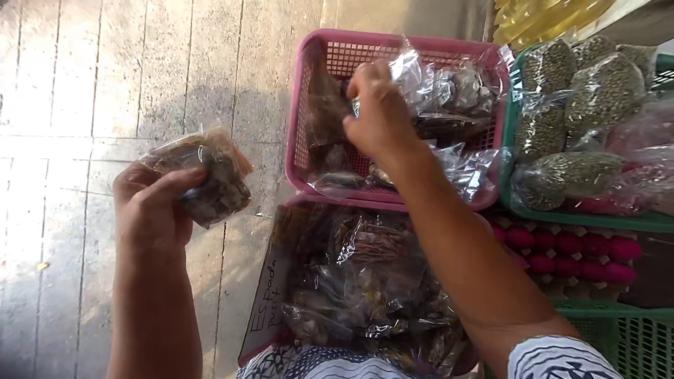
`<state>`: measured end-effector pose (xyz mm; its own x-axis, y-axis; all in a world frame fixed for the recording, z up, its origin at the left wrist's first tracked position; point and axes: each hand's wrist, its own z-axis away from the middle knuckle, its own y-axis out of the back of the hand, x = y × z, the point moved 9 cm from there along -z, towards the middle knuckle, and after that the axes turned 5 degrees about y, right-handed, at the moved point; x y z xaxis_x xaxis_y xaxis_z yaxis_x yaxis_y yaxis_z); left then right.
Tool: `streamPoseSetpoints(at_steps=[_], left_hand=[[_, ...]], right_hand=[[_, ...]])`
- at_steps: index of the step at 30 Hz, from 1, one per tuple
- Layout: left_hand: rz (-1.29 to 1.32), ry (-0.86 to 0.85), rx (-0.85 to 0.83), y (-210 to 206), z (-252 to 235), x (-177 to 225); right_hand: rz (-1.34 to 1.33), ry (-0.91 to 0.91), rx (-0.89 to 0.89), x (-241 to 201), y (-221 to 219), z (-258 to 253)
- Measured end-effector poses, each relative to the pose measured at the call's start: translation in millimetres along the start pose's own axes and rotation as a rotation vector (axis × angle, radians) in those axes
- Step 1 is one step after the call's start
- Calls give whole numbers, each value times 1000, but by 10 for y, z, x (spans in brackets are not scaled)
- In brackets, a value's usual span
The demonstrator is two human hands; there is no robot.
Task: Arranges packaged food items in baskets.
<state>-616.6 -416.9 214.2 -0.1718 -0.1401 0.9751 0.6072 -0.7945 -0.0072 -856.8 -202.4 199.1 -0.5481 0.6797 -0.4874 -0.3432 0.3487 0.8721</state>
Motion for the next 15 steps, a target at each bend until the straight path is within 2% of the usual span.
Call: streamPoseSetpoints(at_steps=[3, 6, 10, 13, 15], left_hand=[[22, 0, -7, -54, 23, -21], [32, 1, -10, -69, 15, -38], [41, -7, -15, -23, 15, -51], [47, 0, 26, 2, 4, -79], [36, 15, 44, 6, -3, -87]], right_hand=[[198, -23, -263, -69, -748, -18], [302, -110, -291, 8, -968, -42], [106, -145, -106, -1, -575, 18], [-239, -161, 116, 142, -145, 111], [-487, -211, 216, 304, -8, 117]])
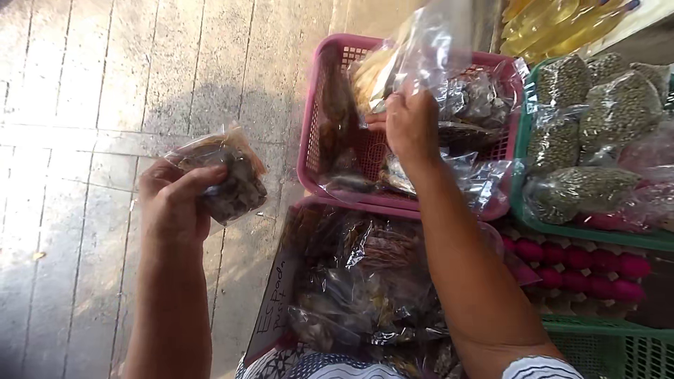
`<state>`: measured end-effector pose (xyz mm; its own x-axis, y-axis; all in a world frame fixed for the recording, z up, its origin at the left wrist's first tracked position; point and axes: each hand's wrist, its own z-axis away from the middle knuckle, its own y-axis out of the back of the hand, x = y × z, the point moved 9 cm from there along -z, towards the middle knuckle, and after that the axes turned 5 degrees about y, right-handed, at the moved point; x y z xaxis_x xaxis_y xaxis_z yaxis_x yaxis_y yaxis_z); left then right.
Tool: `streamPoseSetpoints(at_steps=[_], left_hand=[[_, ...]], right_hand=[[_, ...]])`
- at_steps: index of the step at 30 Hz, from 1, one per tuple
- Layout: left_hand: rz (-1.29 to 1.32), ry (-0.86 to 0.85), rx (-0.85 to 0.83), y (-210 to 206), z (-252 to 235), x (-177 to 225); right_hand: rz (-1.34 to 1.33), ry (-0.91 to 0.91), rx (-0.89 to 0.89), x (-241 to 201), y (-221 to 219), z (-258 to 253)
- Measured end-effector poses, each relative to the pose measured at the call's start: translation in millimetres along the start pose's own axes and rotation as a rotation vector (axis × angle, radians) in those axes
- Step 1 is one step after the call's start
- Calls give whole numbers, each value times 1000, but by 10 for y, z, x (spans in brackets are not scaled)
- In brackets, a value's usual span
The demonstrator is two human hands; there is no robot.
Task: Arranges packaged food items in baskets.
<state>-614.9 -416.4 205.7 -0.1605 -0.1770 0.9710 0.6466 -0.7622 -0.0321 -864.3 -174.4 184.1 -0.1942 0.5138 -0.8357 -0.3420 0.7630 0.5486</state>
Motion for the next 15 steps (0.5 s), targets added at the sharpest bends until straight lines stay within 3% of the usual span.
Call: streamPoseSetpoints(at_steps=[2, 6, 10, 12, 15], left_hand=[[-1, 2, 12, -12, -15, 7], [12, -27, -8, -90, -76, 37], [7, -21, -2, -96, -80, 25], [9, -15, -7, -87, -82, -7], [17, -10, -9, -79, -57, -41]], right_hand=[[-166, 3, 59, 92, 46, -118], [-161, -113, 75, 500, -72, -375], [13, -425, -100, 731, -110, -285], [139, -534, -275, 710, -117, -156], [281, -436, -491, 522, -338, -1]])
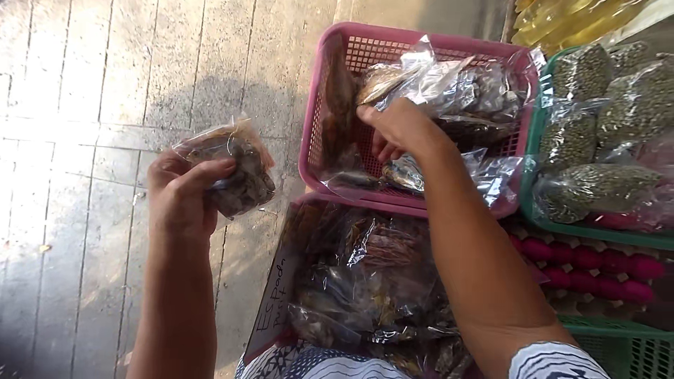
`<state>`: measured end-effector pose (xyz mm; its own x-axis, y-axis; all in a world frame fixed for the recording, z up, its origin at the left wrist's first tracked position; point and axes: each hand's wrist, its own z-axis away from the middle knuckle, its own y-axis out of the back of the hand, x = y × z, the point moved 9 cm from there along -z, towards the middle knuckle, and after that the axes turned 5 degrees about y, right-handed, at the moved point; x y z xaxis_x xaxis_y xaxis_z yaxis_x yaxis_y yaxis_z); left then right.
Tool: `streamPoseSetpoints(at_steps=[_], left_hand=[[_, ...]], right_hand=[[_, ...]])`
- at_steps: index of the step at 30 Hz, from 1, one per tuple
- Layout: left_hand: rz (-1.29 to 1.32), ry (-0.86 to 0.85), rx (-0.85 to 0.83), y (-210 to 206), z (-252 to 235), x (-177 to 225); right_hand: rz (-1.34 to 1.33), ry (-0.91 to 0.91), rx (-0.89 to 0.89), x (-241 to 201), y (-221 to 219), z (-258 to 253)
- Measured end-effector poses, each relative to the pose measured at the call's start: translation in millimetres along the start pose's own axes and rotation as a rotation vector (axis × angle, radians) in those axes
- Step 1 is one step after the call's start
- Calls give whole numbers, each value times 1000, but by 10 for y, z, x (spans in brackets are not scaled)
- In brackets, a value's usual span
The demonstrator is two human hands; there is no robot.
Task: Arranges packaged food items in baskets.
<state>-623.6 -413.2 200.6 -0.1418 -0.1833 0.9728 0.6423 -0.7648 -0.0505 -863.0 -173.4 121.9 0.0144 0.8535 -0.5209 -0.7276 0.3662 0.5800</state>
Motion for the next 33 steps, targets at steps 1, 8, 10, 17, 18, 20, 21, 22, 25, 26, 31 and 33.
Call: streamPoseSetpoints(at_steps=[1, 8, 10, 17, 18, 20, 21, 22, 25, 26, 31, 33], left_hand=[[-6, 1, -6, -12, 17, -3], [-28, -15, -18, -70, 34, 33], [-26, -25, -21, -71, 30, 45], [40, -29, 31, 32, -1, 16], [42, -23, 40, 49, 0, 7], [34, -5, 64, 87, 9, -6], [35, -1, 67, 103, 12, -14], [38, -3, 65, 115, 14, -19], [38, -16, 74, 159, 30, -17], [36, -16, 79, 187, 37, -16], [31, -11, 121, 329, 66, -37], [31, -14, 135, 359, 87, -42]], right_hand=[[73, 88, -3, -129, -109, 28], [448, 207, 73, -588, -745, -4], [461, 188, 114, -586, -692, 2], [21, 266, 254, -543, -61, 227], [9, 314, 283, -606, 75, 285], [154, 402, 360, -788, 346, 358], [260, 424, 371, -884, 446, 355], [373, 440, 366, -963, 513, 321], [683, 518, 289, -1084, 483, 68], [756, 557, 250, -1083, 412, -40], [784, 634, 203, -1030, 95, -256], [702, 675, 324, -1102, -19, -195]])
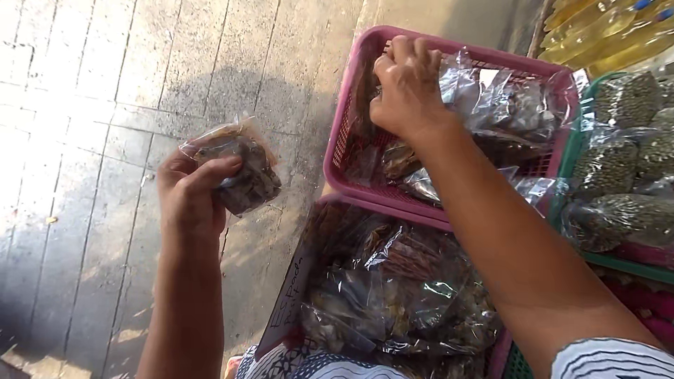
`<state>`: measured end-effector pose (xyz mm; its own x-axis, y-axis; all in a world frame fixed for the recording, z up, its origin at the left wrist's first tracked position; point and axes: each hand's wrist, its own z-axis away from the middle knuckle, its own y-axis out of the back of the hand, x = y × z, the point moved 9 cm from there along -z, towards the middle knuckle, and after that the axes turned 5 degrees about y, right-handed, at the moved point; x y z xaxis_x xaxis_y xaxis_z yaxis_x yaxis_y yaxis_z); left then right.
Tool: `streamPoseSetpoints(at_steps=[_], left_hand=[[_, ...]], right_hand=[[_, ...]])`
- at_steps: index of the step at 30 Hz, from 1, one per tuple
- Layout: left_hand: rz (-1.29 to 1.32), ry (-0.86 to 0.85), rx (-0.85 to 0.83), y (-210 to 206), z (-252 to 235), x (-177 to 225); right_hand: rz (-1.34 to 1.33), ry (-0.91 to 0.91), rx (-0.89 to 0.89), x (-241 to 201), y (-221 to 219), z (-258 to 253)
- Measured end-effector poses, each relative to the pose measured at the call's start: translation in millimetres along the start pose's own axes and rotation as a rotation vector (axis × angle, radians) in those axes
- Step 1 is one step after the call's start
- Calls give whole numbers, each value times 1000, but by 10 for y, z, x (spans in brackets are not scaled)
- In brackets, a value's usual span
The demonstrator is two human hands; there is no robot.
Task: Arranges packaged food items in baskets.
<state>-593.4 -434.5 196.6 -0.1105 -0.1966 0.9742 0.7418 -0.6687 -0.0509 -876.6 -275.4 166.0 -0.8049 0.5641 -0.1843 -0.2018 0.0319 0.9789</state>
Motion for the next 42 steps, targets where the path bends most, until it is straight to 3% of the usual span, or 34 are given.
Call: streamPoseSetpoints(at_steps=[4, 7, 12, 16, 21, 25, 30, 36, 39, 42], left_hand=[[-24, 3, -19, -89, 52, 68], [-44, -3, -41, -215, 73, 153], [-15, -65, -96, -381, 8, 317], [-27, -91, -187, -576, -11, 404], [-14, -77, -333, -942, -54, 425], [-23, -40, -498, -1444, -102, 351], [-48, 123, -620, -1855, -217, 100], [78, 234, -586, -1666, -430, -130], [221, 178, -594, -1414, -489, -215], [323, 91, -595, -1145, -487, -236]], right_hand=[[-106, -226, -87, -58, -321, -72], [-103, -297, -74, -22, -369, -108], [-463, -302, 64, 261, -297, -13], [-725, -229, -62, 479, -230, 210], [-356, -5, -327, 528, -171, 627], [-38, -85, -550, 637, -362, 882], [6, -145, -545, 643, -472, 895], [-310, -117, -366, 571, -7, 937], [-541, -125, -280, 527, 182, 965], [-639, -170, -308, 402, 181, 929]])
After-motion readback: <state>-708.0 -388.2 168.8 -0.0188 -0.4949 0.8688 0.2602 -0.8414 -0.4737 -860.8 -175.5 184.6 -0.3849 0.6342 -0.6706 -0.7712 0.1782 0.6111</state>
